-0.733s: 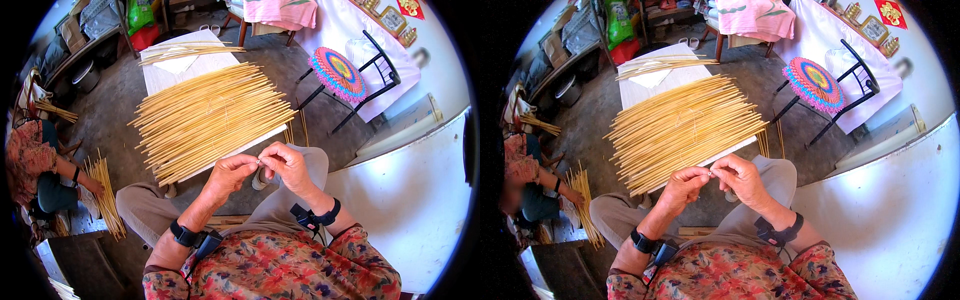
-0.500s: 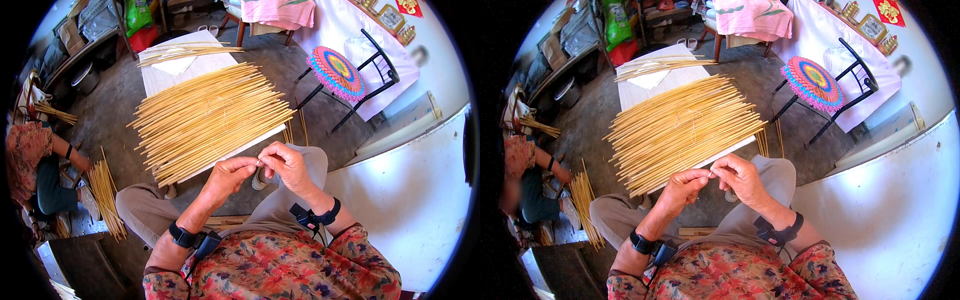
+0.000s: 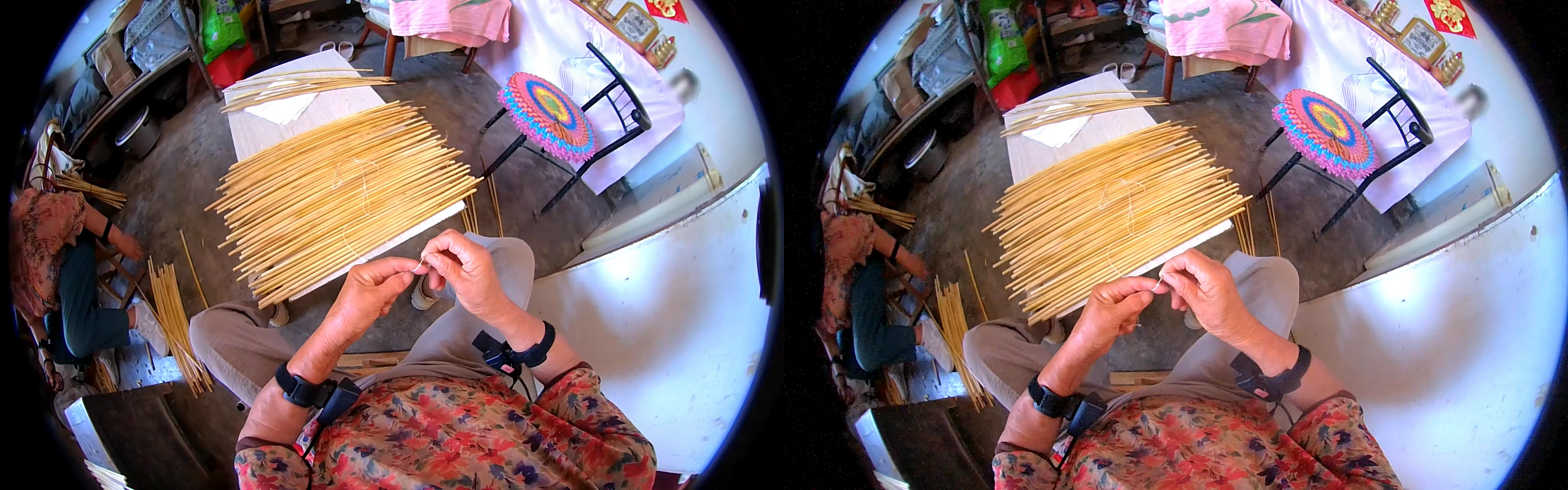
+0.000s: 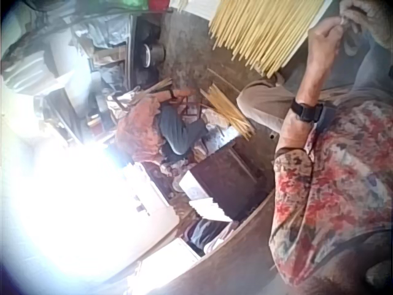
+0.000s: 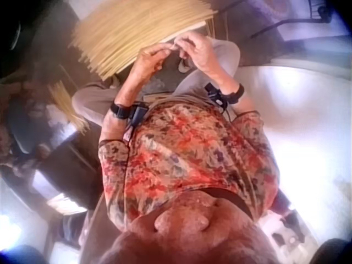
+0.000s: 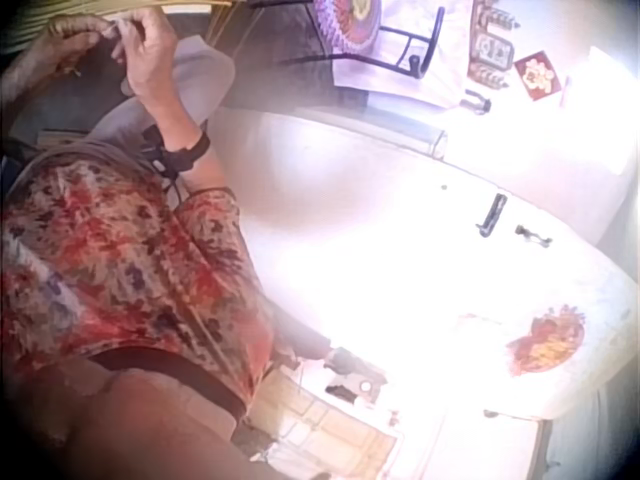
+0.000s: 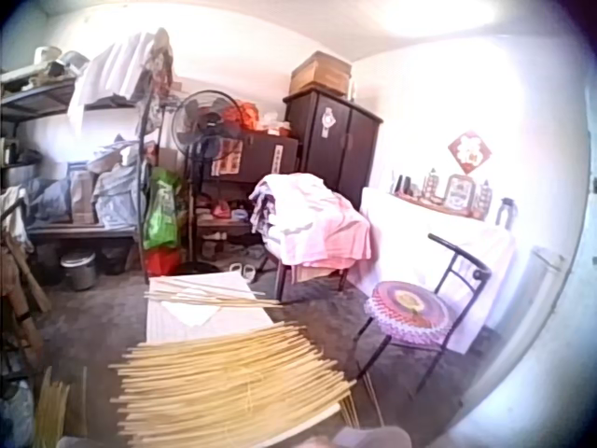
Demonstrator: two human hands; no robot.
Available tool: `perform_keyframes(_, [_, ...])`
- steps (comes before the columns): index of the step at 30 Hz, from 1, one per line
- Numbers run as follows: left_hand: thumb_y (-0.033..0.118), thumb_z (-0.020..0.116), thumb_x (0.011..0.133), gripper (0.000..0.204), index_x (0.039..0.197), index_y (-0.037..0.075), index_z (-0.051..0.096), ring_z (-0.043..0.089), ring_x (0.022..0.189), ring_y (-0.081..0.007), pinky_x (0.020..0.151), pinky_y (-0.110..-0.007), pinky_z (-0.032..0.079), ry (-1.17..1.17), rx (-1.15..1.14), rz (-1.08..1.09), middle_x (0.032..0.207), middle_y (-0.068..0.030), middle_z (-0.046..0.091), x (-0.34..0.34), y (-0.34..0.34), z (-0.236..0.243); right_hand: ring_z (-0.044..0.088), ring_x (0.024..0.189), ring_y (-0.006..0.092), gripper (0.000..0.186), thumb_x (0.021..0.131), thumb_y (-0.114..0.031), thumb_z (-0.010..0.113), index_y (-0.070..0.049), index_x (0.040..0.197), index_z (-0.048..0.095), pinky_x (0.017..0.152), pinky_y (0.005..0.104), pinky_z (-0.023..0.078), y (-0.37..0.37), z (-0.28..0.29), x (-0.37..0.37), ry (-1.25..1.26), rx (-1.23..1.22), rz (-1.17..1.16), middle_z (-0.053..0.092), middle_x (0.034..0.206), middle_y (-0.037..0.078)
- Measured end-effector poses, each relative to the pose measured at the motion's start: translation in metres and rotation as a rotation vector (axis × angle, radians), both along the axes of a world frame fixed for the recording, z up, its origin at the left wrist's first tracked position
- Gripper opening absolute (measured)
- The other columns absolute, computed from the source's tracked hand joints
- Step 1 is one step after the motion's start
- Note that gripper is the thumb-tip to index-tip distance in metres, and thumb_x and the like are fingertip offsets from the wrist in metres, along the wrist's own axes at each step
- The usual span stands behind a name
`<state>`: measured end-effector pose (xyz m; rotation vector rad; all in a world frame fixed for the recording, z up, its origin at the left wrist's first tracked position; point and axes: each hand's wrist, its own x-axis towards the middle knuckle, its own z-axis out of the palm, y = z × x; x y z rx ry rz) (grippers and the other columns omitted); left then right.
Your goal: The person binds long wooden rods together using white string. They align a large group of rods on a table and tie string around them to secure them in a parallel arrangement.
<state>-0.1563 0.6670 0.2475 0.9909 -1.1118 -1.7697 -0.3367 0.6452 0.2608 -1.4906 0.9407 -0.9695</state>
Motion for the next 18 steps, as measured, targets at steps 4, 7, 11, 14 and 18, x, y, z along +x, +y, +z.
perform_keyframes(4, [0.013, 0.054, 0.089, 0.016, 0.099, 0.007, 0.065, 0.029, 0.045, -0.0003, 0.04, -0.017, 0.024, -0.028, -0.006, -0.006, 0.055, 0.008, 0.044, -0.0018, 0.0002, 0.0025, 0.053, 0.058, 0.0067, 0.009, 0.09, -0.01, 0.052, -0.001, 0.088, 0.052, 0.051, 0.0186, 0.044, 0.0025, 0.0033, 0.0009, 0.048, -0.066, -0.026, 0.054, 0.078, 0.003])
perform_keyframes(7, [0.014, 0.055, 0.088, 0.015, 0.096, 0.007, 0.066, 0.03, 0.046, 0.0001, 0.041, -0.017, 0.024, -0.055, -0.052, -0.026, 0.055, 0.0084, 0.043, -0.0047, 0.0012, 0.0021, 0.054, 0.059, 0.0068, 0.009, 0.091, -0.009, 0.051, -0.001, 0.088, 0.051, 0.051, 0.0188, 0.044, 0.0048, 0.005, 0.0037, 0.064, -0.16, -0.058, 0.052, 0.077, 0.003])
perform_keyframes(11, [0.015, 0.055, 0.088, 0.015, 0.095, 0.008, 0.066, 0.031, 0.046, 0.0002, 0.042, -0.016, 0.024, -0.052, -0.05, -0.068, 0.055, 0.0086, 0.044, -0.0028, 0.001, 0.0044, 0.054, 0.06, 0.0071, 0.009, 0.091, -0.009, 0.05, -0.001, 0.087, 0.051, 0.051, 0.0194, 0.044, 0.0049, 0.0022, 0.0051, 0.138, -0.34, -0.083, 0.051, 0.077, 0.002])
perform_keyframes(14, [0.017, 0.056, 0.088, 0.015, 0.096, 0.007, 0.065, 0.031, 0.046, 0.0001, 0.041, -0.017, 0.024, -0.061, -0.03, -0.047, 0.055, 0.0087, 0.044, -0.0034, 0.0006, 0.0025, 0.056, 0.062, 0.0085, 0.002, 0.088, -0.002, 0.05, -0.001, 0.088, 0.051, 0.052, 0.0206, 0.046, 0.0019, -0.0031, 0.001, 0.041, -0.108, -0.099, 0.053, 0.082, 0.004])
perform_keyframes(18, [0.021, 0.056, 0.089, 0.017, 0.095, 0.01, 0.067, 0.035, 0.05, -0.0005, 0.044, -0.017, 0.029, -0.039, 0.022, 0.061, 0.057, 0.0094, 0.043, -0.002, 0.0031, 0.0049, 0.055, 0.062, 0.0081, 0.009, 0.091, -0.008, 0.049, -0.001, 0.093, 0.053, 0.054, 0.0207, 0.046, -0.0012, -0.0021, -0.0047, -0.001, -0.041, -0.01, 0.056, 0.084, 0.004])
